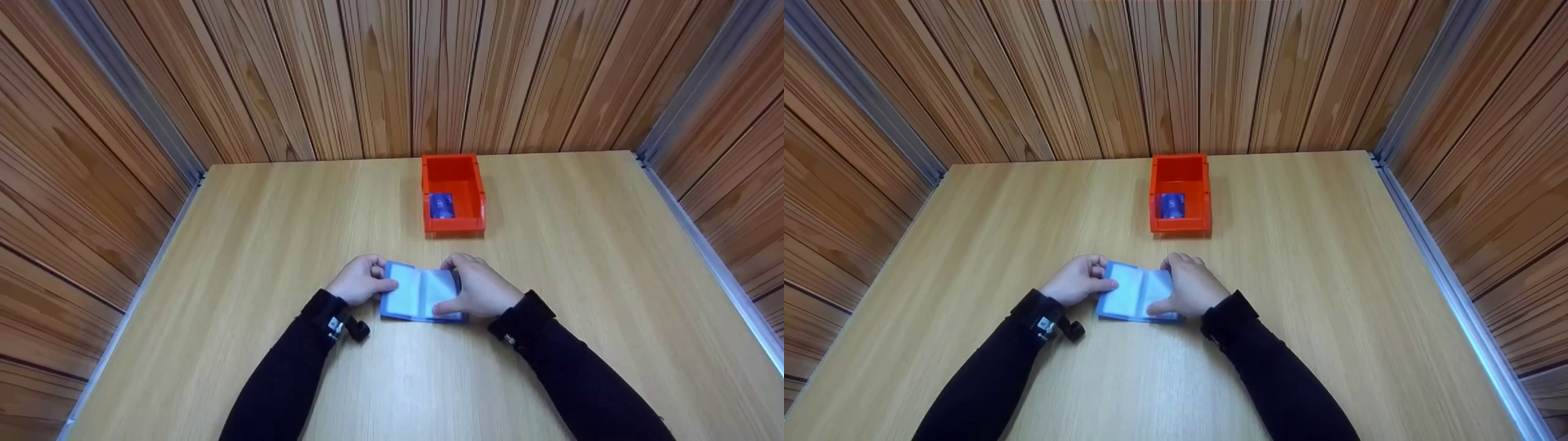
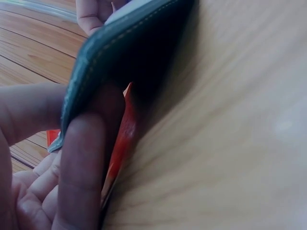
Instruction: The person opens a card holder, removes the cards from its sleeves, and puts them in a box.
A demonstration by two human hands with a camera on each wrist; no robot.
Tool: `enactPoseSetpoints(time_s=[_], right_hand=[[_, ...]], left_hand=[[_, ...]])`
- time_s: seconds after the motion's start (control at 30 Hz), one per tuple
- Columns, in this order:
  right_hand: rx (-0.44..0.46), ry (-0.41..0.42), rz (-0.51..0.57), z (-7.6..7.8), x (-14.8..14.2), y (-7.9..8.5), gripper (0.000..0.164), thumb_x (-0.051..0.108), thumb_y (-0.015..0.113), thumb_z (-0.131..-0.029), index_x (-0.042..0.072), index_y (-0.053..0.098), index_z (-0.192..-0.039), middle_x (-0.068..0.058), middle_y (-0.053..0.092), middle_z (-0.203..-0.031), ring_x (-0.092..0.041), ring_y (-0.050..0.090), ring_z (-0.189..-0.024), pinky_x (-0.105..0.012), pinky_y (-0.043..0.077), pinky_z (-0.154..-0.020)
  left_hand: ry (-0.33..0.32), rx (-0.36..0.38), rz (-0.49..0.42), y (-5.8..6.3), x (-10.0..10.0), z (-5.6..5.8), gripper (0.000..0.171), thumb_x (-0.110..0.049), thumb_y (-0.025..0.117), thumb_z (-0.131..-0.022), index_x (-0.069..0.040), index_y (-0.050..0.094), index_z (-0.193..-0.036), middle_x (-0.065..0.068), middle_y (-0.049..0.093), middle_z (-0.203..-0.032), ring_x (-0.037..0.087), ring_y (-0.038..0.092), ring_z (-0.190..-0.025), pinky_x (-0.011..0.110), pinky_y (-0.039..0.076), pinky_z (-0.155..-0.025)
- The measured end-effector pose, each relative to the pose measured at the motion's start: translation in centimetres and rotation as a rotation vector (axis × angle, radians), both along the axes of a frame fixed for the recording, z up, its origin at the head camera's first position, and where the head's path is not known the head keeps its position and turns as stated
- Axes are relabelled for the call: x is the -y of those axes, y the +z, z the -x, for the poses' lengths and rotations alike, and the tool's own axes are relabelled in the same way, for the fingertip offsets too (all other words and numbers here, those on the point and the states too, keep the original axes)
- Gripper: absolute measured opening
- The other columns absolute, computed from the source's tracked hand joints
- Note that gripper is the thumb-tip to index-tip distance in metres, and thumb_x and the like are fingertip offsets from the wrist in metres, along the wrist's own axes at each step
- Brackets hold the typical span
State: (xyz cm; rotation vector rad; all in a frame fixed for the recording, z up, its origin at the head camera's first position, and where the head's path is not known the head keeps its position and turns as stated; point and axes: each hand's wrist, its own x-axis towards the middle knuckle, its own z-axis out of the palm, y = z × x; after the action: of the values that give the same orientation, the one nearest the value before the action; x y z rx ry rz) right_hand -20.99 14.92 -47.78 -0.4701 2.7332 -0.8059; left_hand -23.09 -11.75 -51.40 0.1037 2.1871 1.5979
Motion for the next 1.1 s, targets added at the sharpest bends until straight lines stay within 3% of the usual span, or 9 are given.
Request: enactPoseSetpoints(time_s=[0.13,0.23,0.33,0.4,0.53,0.63,0.83,1.1], right_hand=[[-0.013,0.002,0.035,-0.02,-0.13,0.11,0.079,0.061,0.086,-0.062,0.016,0.054,-0.118,0.0,0.057,-0.11,-0.022,0.05,-0.102,-0.039,0.047,-0.093],[-0.024,-0.004,0.117,0.12,-0.21,0.03,0.065,0.06,0.075,-0.077,0.013,0.057,-0.117,-0.002,0.059,-0.109,-0.023,0.052,-0.102,-0.04,0.047,-0.093],[-0.017,-0.024,0.244,0.37,-0.31,-0.11,0.041,0.043,0.058,-0.097,0.008,0.06,-0.119,-0.005,0.062,-0.109,-0.023,0.056,-0.103,-0.042,0.048,-0.096],[0.011,-0.045,0.325,0.54,-0.38,-0.15,0.028,0.025,0.051,-0.102,0.005,0.059,-0.121,-0.008,0.064,-0.11,-0.022,0.058,-0.103,-0.042,0.049,-0.097],[0.063,-0.055,0.397,0.79,-0.54,-0.19,0.034,-0.002,0.051,-0.092,0.002,0.057,-0.126,-0.01,0.064,-0.114,-0.022,0.059,-0.103,-0.039,0.051,-0.094],[0.094,-0.056,0.381,0.8,-0.55,-0.09,0.045,-0.008,0.055,-0.085,0.004,0.056,-0.128,-0.008,0.062,-0.117,-0.022,0.058,-0.101,-0.036,0.052,-0.089],[0.089,-0.083,0.302,0.64,-0.28,0.18,0.044,0.005,0.071,-0.085,0.012,0.059,-0.126,-0.002,0.061,-0.117,-0.023,0.055,-0.107,-0.039,0.05,-0.095],[0.079,-0.057,0.354,0.34,0.12,0.29,0.042,0.021,0.069,-0.092,0.012,0.057,-0.131,0.001,0.066,-0.109,-0.019,0.06,-0.104,-0.04,0.051,-0.097]], left_hand=[[0.002,-0.01,-0.008,0.04,-0.02,-0.01,0.031,-0.007,0.077,-0.083,-0.005,0.054,-0.103,-0.001,0.062,-0.079,0.012,0.063,-0.069,0.027,0.056,-0.059],[0.003,-0.033,-0.011,0.11,0.0,-0.09,0.03,-0.007,0.077,-0.082,-0.005,0.054,-0.102,-0.004,0.057,-0.075,0.01,0.058,-0.066,0.023,0.051,-0.056],[0.003,-0.048,0.007,0.07,0.06,-0.15,0.03,-0.009,0.077,-0.083,-0.005,0.054,-0.101,-0.005,0.055,-0.075,0.009,0.054,-0.064,0.022,0.047,-0.055],[0.007,-0.043,0.019,0.03,0.1,-0.16,0.03,-0.011,0.078,-0.083,-0.006,0.055,-0.101,-0.005,0.056,-0.075,0.009,0.054,-0.065,0.022,0.047,-0.055],[0.01,-0.04,0.03,0.03,0.14,-0.1,0.031,-0.012,0.079,-0.082,-0.006,0.056,-0.103,-0.004,0.058,-0.077,0.01,0.055,-0.067,0.022,0.048,-0.057],[0.012,-0.049,0.034,0.08,0.12,-0.05,0.032,-0.012,0.079,-0.082,-0.006,0.056,-0.103,-0.004,0.058,-0.077,0.01,0.056,-0.067,0.022,0.048,-0.057],[0.016,-0.035,0.032,0.24,0.05,-0.11,0.033,-0.011,0.079,-0.082,-0.005,0.056,-0.104,-0.003,0.059,-0.078,0.011,0.057,-0.068,0.023,0.05,-0.058],[0.011,-0.028,0.019,0.29,0.04,0.0,0.032,-0.011,0.078,-0.082,-0.005,0.056,-0.105,-0.003,0.06,-0.078,0.011,0.058,-0.069,0.024,0.052,-0.058]])
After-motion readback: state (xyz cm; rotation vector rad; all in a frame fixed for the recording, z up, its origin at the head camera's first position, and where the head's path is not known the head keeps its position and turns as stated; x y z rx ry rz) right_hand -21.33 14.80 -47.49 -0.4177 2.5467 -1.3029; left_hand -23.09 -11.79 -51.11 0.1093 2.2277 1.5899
